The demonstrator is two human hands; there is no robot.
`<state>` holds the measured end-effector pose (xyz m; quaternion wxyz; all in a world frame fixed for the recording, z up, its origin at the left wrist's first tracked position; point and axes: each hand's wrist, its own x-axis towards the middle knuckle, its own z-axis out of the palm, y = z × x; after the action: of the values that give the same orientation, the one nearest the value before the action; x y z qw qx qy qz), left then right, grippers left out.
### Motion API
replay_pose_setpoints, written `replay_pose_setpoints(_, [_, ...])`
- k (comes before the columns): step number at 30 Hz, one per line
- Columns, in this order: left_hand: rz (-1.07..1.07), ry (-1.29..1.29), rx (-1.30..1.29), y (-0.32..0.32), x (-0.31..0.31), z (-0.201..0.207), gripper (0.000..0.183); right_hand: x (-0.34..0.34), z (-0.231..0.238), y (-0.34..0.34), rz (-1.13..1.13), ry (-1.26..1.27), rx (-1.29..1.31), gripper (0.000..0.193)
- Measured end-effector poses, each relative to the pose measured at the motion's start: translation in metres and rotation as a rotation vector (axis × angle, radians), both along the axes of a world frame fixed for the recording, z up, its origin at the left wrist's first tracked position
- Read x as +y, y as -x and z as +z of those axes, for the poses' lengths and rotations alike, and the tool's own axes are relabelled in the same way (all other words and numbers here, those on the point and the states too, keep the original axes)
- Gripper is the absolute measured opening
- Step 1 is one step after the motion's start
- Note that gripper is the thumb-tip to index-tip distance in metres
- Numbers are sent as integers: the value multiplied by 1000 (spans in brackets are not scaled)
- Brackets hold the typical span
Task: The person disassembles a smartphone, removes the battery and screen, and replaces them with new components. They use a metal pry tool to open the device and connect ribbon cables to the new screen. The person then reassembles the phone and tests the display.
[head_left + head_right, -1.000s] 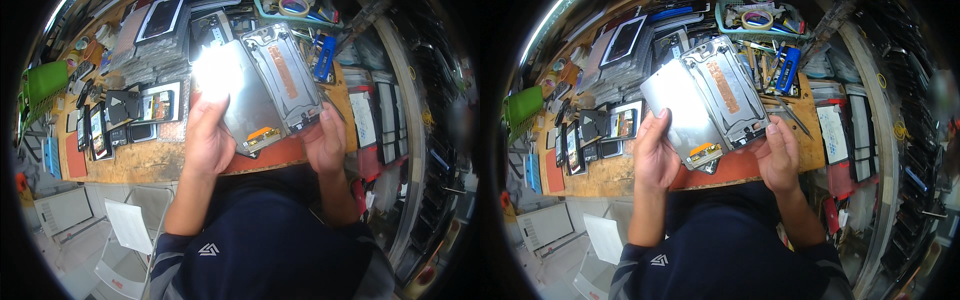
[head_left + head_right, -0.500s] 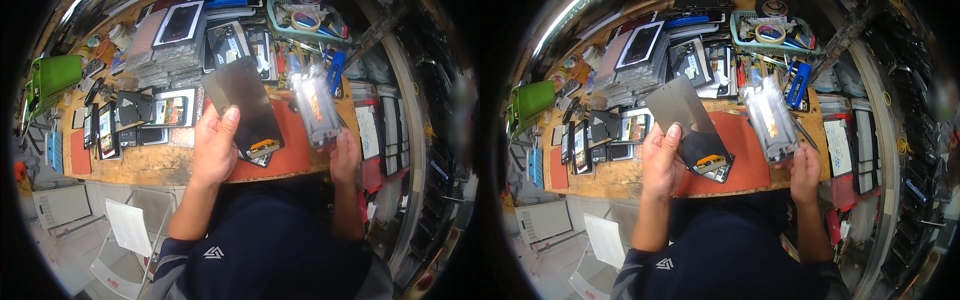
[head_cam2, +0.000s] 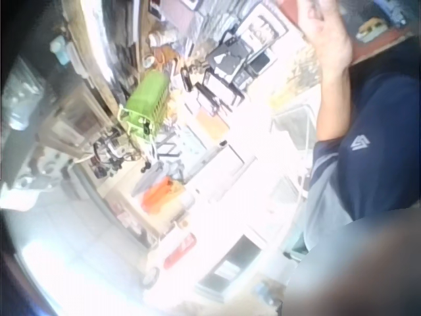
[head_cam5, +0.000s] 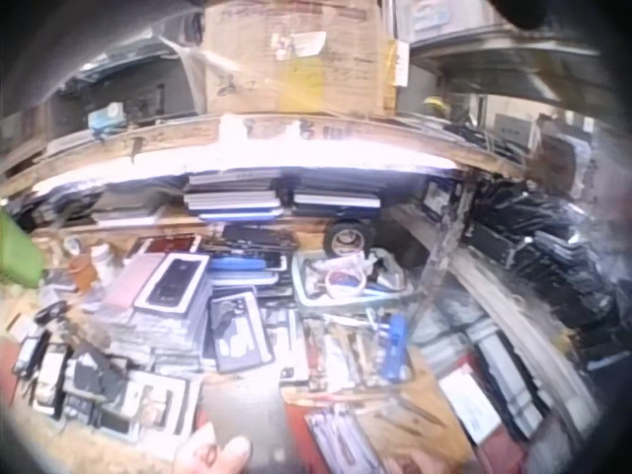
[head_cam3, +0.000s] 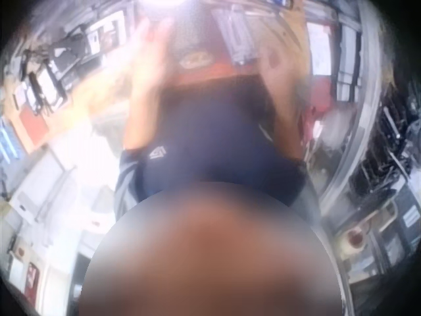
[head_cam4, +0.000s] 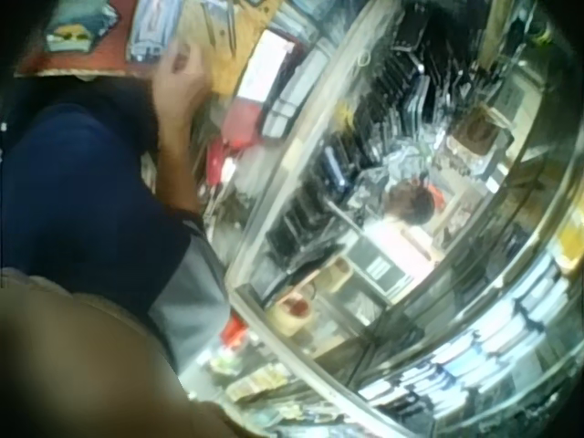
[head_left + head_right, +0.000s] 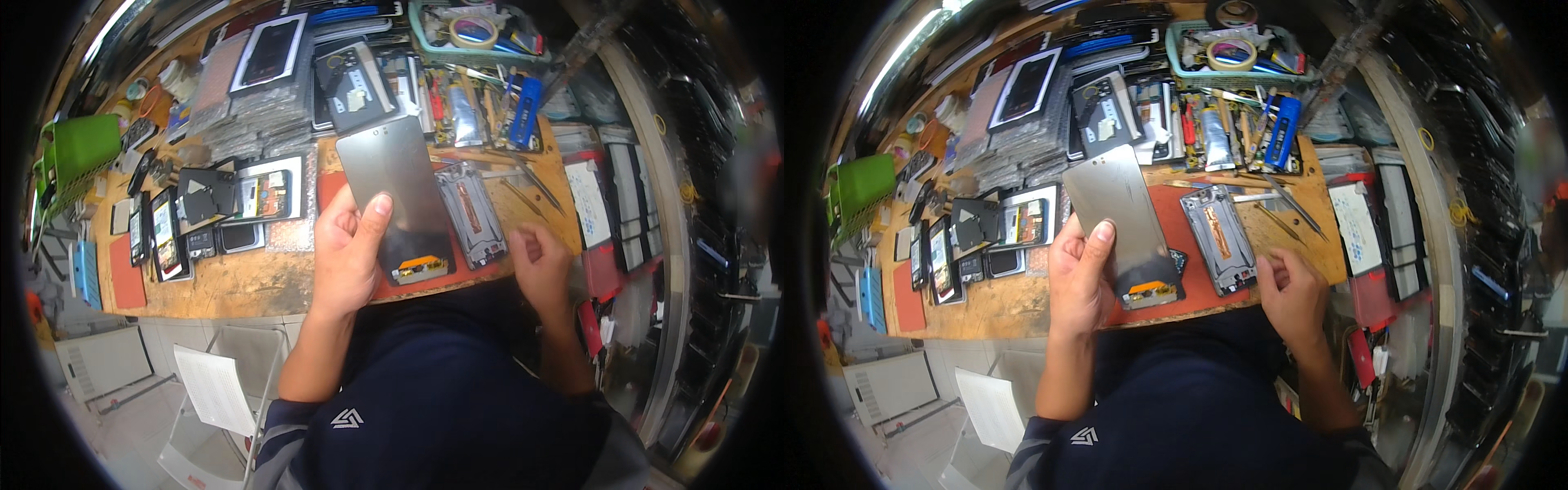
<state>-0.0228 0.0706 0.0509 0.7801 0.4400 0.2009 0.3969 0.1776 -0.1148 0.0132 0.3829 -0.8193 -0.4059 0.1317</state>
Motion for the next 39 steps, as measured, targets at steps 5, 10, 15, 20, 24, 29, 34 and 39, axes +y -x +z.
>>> replay_pose_setpoints(5, [-103, 25, 66, -6, -19, -5, 33, 44, 39, 15, 117, -450, 601, 36])
replay_pose_setpoints(10, [-222, -40, 147, -6, -36, -8, 32, 91, 62, 17, 376, -446, 392, 23])
replay_pose_setpoints(15, [-217, -70, 198, 2, -40, -11, 32, 106, 69, -13, 131, -388, 729, 24])
replay_pose_setpoints(20, [-278, -99, 239, 2, -37, -18, 33, 90, 51, -4, 378, -358, 442, 24])
replay_pose_setpoints(24, [-225, -35, 260, 0, -35, -19, 32, 82, 42, -29, 153, -411, 705, 24])
replay_pose_setpoints(29, [-23, 14, 121, -9, -18, -19, 32, 60, 29, -8, 622, -153, 425, 29])
replay_pose_setpoints(34, [58, 83, -54, -5, -12, -22, 20, 45, 10, 52, 431, -259, 924, 29])
replay_pose_setpoints(39, [110, -1, 201, 22, -7, -28, 14, 35, 6, 38, 455, -265, 634, 29])
